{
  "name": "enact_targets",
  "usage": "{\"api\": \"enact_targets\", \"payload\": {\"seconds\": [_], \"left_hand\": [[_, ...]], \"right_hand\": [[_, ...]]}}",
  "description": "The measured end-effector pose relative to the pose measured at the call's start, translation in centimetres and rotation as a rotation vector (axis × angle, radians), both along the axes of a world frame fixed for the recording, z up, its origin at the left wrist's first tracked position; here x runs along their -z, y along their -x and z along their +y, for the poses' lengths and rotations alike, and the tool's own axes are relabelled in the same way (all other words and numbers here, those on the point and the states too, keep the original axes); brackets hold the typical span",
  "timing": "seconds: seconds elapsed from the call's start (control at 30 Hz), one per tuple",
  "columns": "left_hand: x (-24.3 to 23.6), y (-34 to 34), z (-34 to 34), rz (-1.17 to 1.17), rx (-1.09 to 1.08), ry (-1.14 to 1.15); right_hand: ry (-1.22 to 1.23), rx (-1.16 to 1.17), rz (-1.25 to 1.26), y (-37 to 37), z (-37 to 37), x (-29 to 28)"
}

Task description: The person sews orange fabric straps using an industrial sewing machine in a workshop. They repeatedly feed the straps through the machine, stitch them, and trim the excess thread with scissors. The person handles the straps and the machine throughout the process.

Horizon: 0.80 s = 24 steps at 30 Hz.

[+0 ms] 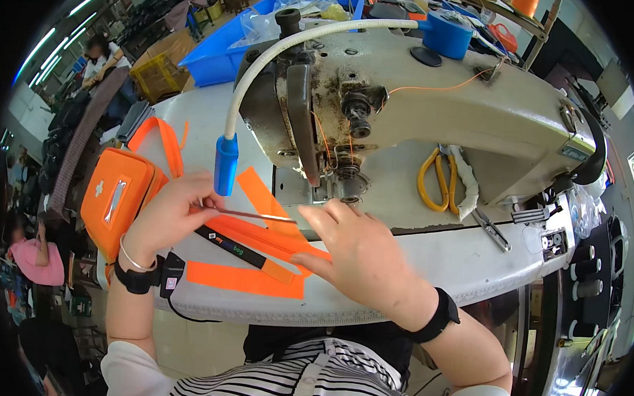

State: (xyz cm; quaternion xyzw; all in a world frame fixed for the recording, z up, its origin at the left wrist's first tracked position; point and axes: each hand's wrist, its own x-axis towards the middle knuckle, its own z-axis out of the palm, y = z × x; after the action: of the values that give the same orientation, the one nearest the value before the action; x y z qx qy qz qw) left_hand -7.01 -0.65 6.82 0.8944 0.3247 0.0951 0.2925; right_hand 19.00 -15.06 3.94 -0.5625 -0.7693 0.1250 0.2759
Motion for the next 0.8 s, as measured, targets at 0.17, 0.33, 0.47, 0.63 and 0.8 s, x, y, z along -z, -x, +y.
{"api": "enact_targets", "payload": {"seconds": [0.17,0.33,0.47,0.63,0.8], "left_hand": [[0.1,-3.3,-3.9,-0.119,0.145,-0.119],[1.4,-3.4,-3.6,-0.209,0.049,-0.417],[1.6,-3.7,-3.3,-0.073,0.224,-0.211],[3.8,-5.7,-3.7,-0.125,0.393,-0.28],[4.0,-5.9,-2.7,-0.017,0.308,-0.078]], "right_hand": [[-0.096,-0.138,0.002,-0.4,-0.9,1.1],[0.031,0.183,0.076,-5.9,-4.5,-1.3],[0.008,0.595,0.224,-11.6,-8.6,0.0],[-0.196,0.68,-0.212,-11.1,-8.5,2.0],[-0.127,0.455,-0.1,-6.2,-7.7,2.3]]}}
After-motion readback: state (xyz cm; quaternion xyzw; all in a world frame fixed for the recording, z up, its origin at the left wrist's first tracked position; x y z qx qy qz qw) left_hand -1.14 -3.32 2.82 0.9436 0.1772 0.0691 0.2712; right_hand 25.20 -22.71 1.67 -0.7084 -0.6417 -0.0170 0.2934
